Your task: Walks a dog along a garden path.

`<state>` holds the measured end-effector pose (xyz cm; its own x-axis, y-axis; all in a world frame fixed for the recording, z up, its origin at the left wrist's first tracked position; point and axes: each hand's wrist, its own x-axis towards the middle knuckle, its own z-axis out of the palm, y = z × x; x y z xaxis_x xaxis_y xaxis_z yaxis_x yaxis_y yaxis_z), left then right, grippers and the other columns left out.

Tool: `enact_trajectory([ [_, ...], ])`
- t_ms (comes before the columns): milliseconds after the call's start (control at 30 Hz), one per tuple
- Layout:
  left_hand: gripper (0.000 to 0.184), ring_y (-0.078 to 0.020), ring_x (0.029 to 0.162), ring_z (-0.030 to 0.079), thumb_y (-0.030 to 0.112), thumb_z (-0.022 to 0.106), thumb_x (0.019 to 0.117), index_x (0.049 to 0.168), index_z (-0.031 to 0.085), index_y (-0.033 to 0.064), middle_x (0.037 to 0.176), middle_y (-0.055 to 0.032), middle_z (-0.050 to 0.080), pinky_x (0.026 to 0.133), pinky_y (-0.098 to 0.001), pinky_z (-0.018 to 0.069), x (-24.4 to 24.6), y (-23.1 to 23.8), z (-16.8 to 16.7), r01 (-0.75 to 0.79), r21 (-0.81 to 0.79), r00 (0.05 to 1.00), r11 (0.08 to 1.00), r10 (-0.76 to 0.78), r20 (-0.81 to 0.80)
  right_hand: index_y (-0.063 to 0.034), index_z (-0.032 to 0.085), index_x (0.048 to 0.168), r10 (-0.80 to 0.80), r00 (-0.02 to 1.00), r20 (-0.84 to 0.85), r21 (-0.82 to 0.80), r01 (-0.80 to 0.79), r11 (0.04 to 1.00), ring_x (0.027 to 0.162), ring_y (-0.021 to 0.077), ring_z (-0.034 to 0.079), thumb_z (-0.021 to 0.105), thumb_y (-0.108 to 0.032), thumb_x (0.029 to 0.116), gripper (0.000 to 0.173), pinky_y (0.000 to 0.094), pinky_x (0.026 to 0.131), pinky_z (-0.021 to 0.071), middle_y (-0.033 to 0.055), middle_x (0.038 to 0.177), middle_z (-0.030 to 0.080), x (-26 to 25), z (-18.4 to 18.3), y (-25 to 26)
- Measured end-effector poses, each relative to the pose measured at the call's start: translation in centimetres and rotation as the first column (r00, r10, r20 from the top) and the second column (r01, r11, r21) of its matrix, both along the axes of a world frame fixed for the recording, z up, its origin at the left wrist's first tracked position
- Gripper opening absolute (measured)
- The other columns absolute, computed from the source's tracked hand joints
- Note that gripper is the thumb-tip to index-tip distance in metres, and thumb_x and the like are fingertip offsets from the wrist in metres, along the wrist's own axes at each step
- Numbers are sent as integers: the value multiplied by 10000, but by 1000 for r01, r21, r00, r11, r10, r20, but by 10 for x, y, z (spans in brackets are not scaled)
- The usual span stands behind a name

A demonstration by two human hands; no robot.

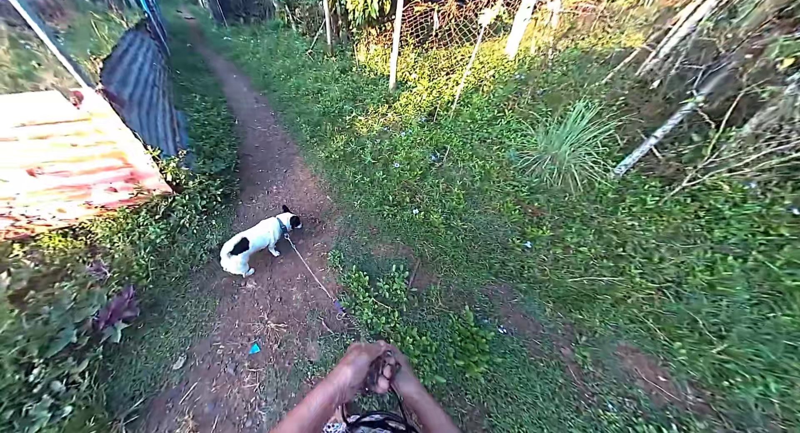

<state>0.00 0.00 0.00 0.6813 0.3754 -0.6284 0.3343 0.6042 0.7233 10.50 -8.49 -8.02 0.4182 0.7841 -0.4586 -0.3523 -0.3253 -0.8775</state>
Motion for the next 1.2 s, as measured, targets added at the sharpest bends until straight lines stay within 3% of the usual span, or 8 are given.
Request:
enact_trajectory([
  [67, 406, -105, 668, 642, 223, 324, 1134, 1050, 646, -9, 778, -14, 661, 674, -277, 564, -12, 40, -1, -113, 138, 994, 984, 112, 14, 72, 608, 1323, 195, 949, 248, -134, -166, 977, 1227, 325, 574, 427, -130, 1094, 355, 433, 1087, 438, 258, 1317, 598, 16, 16, 32],
  [100, 380, -100, 740, 648, 190, 331, 1126, 1044, 640, -15, 833, -22, 673, 740, -281, 562, -16, 55, -2, -211, 196, 978, 958, 205, 47, 56, 539, 1412, 249, 928, 276, -226, -189, 956, 1322, 389, 516, 390, -195, 1116, 416, 498, 1119, 402, 293, 1434, 518, 21, 23, 47],
  [233, 373, -155, 974, 672, 133, 319, 1124, 1186, 614, -85, 1078, -118, 706, 891, -322, 539, -26, 115, 7, -595, 184, 802, 783, 560, 209, 34, 563, 1401, 314, 878, 362, -384, -167, 908, 1339, 407, 501, 301, -302, 1136, 501, 519, 1142, 354, 302, 1420, 535, 39, 43, 108],
  [400, 583, -9, 452, 571, 304, 137, 1126, 837, 637, 227, 518, 123, 560, 510, -183, 539, -57, 186, 0, -798, -322, 322, 509, 813, 485, 13, 634, 1325, 278, 843, 461, -255, -174, 951, 1426, 457, 394, 384, -267, 1106, 434, 550, 1185, 322, 313, 1519, 422, 76, 33, 165],
  [533, 565, 25, 372, 466, 321, 127, 1111, 846, 595, 146, 479, 108, 482, 379, -112, 392, -99, 234, -5, -744, -570, 74, 348, 892, 446, 81, 627, 1280, -105, 888, 448, -57, 145, 988, 1323, 366, 524, 317, -250, 1127, 479, 532, 1128, 363, 265, 1369, 597, 126, 22, 208],
  [700, 514, 7, 370, 473, 284, 170, 1098, 844, 587, 125, 494, 87, 490, 375, -121, 399, -83, 277, -8, -747, -604, 94, 277, 944, 316, 114, 586, 1192, -333, 904, 269, 170, 296, 940, 786, 95, 700, 319, -178, 1128, 401, 243, 757, 583, 108, 896, 705, 187, 0, 291],
  [967, 503, -8, 370, 484, 258, 186, 1086, 822, 596, 136, 488, 82, 498, 381, -138, 417, -6, 372, 6, -756, -624, 34, 198, 964, 265, 111, 582, 1197, -460, 828, 320, 184, 422, 888, 628, 39, 649, 512, -126, 1070, 278, 206, 636, 570, 32, 763, 661, 286, -12, 395],
  [1200, 456, -23, 377, 497, 233, 230, 1075, 896, 623, 87, 523, 56, 520, 375, -150, 441, 55, 407, 33, -632, -717, 193, 295, 956, 223, -77, 551, 1006, -468, 736, -489, -114, 478, 871, 633, 118, 669, 114, -491, 1105, 611, 271, 622, 571, -1, 707, 667, 270, -24, 465],
])
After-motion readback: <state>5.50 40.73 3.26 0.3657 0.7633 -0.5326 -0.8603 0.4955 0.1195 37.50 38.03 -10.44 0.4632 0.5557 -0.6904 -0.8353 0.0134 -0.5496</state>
